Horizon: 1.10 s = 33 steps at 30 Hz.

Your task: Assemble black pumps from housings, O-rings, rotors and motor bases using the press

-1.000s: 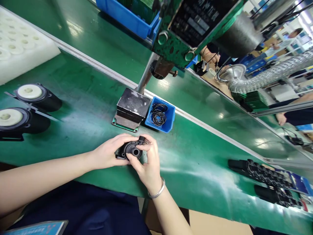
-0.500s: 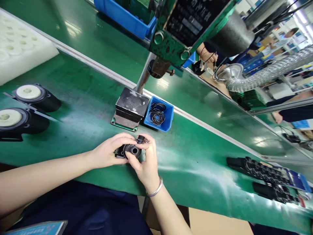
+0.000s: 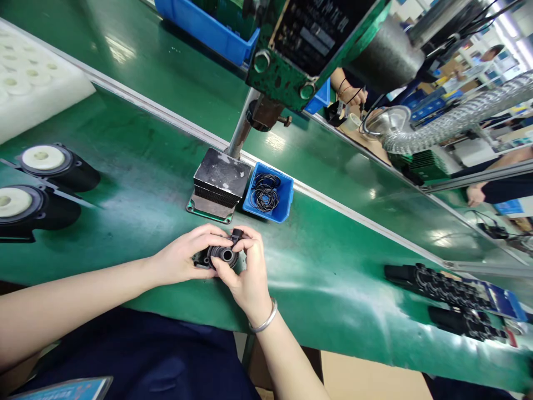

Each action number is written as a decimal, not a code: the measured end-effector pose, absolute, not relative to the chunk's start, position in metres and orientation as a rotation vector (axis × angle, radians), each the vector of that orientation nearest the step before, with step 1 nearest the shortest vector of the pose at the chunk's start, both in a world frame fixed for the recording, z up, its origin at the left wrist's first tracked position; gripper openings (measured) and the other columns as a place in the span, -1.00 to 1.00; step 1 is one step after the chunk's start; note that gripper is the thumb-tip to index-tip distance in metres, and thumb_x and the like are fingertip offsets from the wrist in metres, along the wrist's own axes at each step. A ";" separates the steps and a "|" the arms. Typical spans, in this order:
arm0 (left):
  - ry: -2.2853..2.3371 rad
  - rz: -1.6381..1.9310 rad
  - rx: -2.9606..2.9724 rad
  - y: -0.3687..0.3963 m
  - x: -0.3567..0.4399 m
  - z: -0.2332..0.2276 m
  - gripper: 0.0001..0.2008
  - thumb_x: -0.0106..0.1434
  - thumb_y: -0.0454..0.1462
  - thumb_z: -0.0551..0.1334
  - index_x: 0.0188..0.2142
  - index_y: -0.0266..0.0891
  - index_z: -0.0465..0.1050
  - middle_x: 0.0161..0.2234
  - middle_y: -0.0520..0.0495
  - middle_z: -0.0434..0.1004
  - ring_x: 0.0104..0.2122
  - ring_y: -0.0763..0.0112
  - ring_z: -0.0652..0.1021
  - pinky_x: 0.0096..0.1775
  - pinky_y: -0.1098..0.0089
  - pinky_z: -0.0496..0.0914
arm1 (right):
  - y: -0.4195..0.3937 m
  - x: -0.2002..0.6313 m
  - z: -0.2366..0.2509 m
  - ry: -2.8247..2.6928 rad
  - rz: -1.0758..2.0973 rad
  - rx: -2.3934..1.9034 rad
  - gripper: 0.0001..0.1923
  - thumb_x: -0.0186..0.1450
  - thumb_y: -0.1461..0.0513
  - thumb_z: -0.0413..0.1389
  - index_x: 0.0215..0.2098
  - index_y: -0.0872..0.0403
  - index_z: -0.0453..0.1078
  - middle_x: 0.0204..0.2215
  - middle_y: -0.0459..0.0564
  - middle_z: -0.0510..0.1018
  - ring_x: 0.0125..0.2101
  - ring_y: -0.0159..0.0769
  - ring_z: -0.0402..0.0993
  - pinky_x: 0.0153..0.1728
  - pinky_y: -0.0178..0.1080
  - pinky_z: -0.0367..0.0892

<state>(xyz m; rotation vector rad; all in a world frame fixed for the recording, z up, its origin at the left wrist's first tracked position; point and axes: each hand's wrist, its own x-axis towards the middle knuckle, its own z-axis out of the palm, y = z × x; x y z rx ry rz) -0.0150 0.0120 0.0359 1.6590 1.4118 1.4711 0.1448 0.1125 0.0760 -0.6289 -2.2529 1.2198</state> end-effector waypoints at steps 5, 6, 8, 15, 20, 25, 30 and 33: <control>1.429 1.473 1.660 0.012 -0.016 0.038 -0.47 0.16 -0.32 0.38 0.11 -0.04 0.32 0.01 -0.13 0.40 0.03 0.21 0.50 0.07 0.17 0.43 | 0.113 0.144 0.076 -2.275 1.181 -0.628 -0.69 0.27 0.19 0.25 -0.21 -0.02 0.16 0.04 0.08 0.31 0.10 -0.12 0.36 0.11 0.06 0.31; 1.428 1.475 1.669 0.012 -0.016 0.038 -0.47 0.16 -0.32 0.38 0.11 -0.04 0.32 0.01 -0.13 0.40 0.03 0.21 0.50 0.07 0.17 0.44 | 0.113 0.144 0.076 -2.281 1.171 -0.627 -0.69 0.27 0.19 0.24 -0.21 -0.02 0.16 0.04 0.08 0.31 0.10 -0.12 0.35 0.11 0.06 0.31; 1.422 1.466 1.691 0.013 -0.016 0.039 -0.47 0.16 -0.32 0.38 0.10 -0.06 0.31 0.00 -0.14 0.39 0.04 0.22 0.49 0.07 0.18 0.44 | 0.113 0.143 0.077 -2.295 1.154 -0.625 -0.70 0.27 0.19 0.24 -0.21 -0.01 0.16 0.03 0.08 0.31 0.09 -0.13 0.35 0.10 0.04 0.31; 1.422 1.433 1.772 0.018 -0.017 0.038 -0.49 0.15 -0.32 0.38 0.07 -0.11 0.30 -0.01 -0.16 0.43 0.03 0.20 0.50 0.03 0.22 0.45 | 0.114 0.142 0.084 -2.352 1.061 -0.607 -0.71 0.27 0.19 0.24 -0.23 -0.01 0.17 0.00 0.07 0.34 0.06 -0.16 0.34 0.07 -0.03 0.31; 1.484 1.443 1.767 0.018 -0.015 0.034 -0.52 0.14 -0.28 0.40 0.04 -0.12 0.34 -0.04 -0.14 0.47 -0.02 0.20 0.53 -0.01 0.22 0.47 | 0.113 0.142 0.082 -2.349 1.049 -0.606 -0.73 0.28 0.18 0.23 -0.24 0.00 0.18 -0.01 0.08 0.35 0.05 -0.17 0.35 0.06 -0.04 0.33; 1.570 1.446 1.781 0.013 -0.016 0.056 -0.50 0.11 -0.20 0.44 0.02 -0.14 0.36 -0.07 -0.15 0.52 -0.05 0.20 0.55 -0.02 0.19 0.48 | 0.127 0.145 0.111 -2.395 1.104 -0.496 -0.65 0.28 0.05 0.24 -0.11 0.00 0.24 0.09 0.13 0.30 0.14 -0.10 0.32 0.15 0.05 0.31; 1.605 1.569 1.790 0.018 -0.044 0.118 -0.47 0.11 -0.16 0.45 0.05 -0.12 0.38 -0.01 -0.13 0.51 -0.02 0.22 0.54 0.04 0.21 0.46 | 0.170 0.138 0.200 -2.194 0.836 -0.318 -0.72 0.34 0.06 0.18 -0.08 -0.01 0.29 0.10 0.13 0.32 0.13 -0.11 0.36 0.15 0.04 0.35; 1.658 1.626 1.661 0.036 -0.071 0.145 -0.44 0.06 -0.11 0.47 0.01 -0.15 0.40 -0.03 -0.11 0.52 -0.05 0.21 0.57 0.04 0.21 0.47 | 0.205 0.118 0.263 -1.959 0.581 -0.196 -0.75 0.35 0.06 0.17 -0.12 0.01 0.31 0.02 0.07 0.37 0.02 -0.23 0.47 0.03 -0.08 0.45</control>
